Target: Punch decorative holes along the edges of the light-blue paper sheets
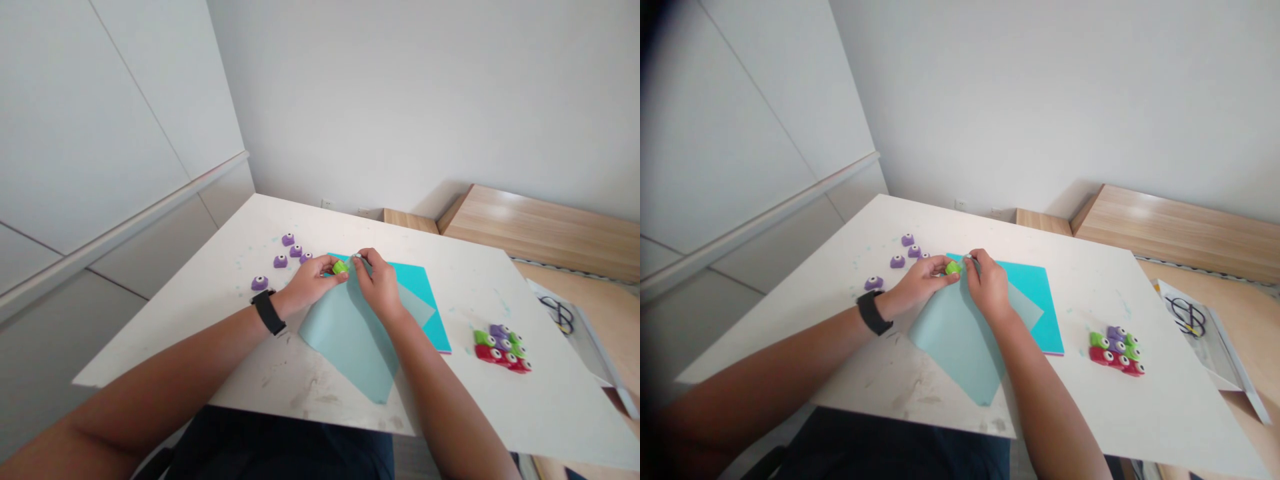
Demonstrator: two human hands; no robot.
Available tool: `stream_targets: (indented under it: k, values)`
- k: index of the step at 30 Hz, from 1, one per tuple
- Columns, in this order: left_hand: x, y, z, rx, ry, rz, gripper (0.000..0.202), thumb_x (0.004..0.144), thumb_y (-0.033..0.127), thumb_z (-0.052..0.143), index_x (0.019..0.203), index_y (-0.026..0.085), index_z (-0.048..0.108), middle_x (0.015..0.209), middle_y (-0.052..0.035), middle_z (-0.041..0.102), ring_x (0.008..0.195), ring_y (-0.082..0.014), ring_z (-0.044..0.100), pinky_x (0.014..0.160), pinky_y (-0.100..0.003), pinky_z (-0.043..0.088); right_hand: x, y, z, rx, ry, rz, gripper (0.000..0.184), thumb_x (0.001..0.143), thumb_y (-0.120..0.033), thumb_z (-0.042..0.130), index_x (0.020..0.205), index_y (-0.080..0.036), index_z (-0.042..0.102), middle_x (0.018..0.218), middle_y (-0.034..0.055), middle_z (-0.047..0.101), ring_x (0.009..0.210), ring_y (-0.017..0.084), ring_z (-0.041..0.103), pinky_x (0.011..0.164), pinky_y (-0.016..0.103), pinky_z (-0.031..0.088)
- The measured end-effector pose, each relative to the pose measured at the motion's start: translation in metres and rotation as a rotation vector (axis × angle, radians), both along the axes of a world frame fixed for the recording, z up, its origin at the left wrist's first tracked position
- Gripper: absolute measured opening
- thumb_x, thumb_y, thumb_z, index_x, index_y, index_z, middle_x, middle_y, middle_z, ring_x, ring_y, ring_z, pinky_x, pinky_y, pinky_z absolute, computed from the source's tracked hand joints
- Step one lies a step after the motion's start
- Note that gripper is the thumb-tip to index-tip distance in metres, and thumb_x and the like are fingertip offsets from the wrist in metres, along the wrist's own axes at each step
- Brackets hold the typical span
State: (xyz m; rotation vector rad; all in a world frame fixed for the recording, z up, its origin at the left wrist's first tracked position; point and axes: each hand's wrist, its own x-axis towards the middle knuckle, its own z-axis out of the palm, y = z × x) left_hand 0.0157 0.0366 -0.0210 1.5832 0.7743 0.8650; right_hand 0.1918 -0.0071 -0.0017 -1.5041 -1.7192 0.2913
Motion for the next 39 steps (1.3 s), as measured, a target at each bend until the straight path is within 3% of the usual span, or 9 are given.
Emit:
stream_targets:
  k: [18, 27, 32, 36, 39]
  values:
    - [0.001, -0.002, -0.004, 0.050, -0.026, 0.075, 0.025, 0.081, 0.034, 0.072, 0.094, 0.013, 0.067, 0.093, -0.0064, 0.071, 0.086, -0.0172, 0.065, 0.082, -0.030, 0.051, -0.006, -0.001, -0.007, 0.074, -0.018, -0.001, 0.020, 0.100, -0.032, 0.043, 0.105, -0.019, 0.058, 0.091, 0.0052, 0.068, 0.081, 0.018, 0.064, 0.075, 0.026, 0.045]
    - [0.002, 0.004, -0.017, -0.127, -0.128, -0.033, 0.032, 0.077, 0.038, 0.076, 0.094, 0.013, 0.066, 0.095, -0.0069, 0.071, 0.086, -0.0188, 0.067, 0.082, -0.032, 0.052, -0.005, 0.002, -0.014, 0.036, -0.057, -0.012, 0.023, 0.100, -0.033, 0.041, 0.107, -0.019, 0.059, 0.092, 0.0059, 0.068, 0.081, 0.018, 0.064, 0.076, 0.026, 0.044]
    - [0.004, 0.007, -0.025, -0.204, -0.069, -0.052, 0.046, 0.073, 0.047, 0.078, 0.102, 0.014, 0.063, 0.096, -0.0081, 0.073, 0.085, -0.0197, 0.068, 0.077, -0.032, 0.052, 0.008, 0.015, -0.015, -0.062, -0.163, -0.012, 0.019, 0.097, -0.033, 0.046, 0.105, -0.022, 0.059, 0.091, 0.0043, 0.070, 0.081, 0.019, 0.065, 0.072, 0.026, 0.042]
    - [0.004, 0.008, -0.022, -0.094, 0.117, 0.009, 0.055, 0.077, 0.053, 0.073, 0.116, 0.016, 0.059, 0.093, -0.0066, 0.073, 0.080, -0.0186, 0.067, 0.073, -0.031, 0.052, 0.018, 0.031, -0.016, -0.141, -0.171, 0.019, 0.017, 0.095, -0.033, 0.049, 0.102, -0.023, 0.060, 0.093, 0.0033, 0.070, 0.084, 0.019, 0.064, 0.073, 0.026, 0.042]
    - [0.003, 0.011, -0.018, 0.185, 0.306, 0.098, 0.048, 0.078, 0.055, 0.070, 0.108, 0.017, 0.065, 0.099, -0.0081, 0.071, 0.088, -0.0206, 0.065, 0.081, -0.033, 0.050, 0.024, 0.045, -0.019, -0.180, -0.152, 0.072, 0.014, 0.092, -0.032, 0.053, 0.097, -0.023, 0.062, 0.091, 0.0026, 0.069, 0.085, 0.018, 0.064, 0.075, 0.026, 0.042]
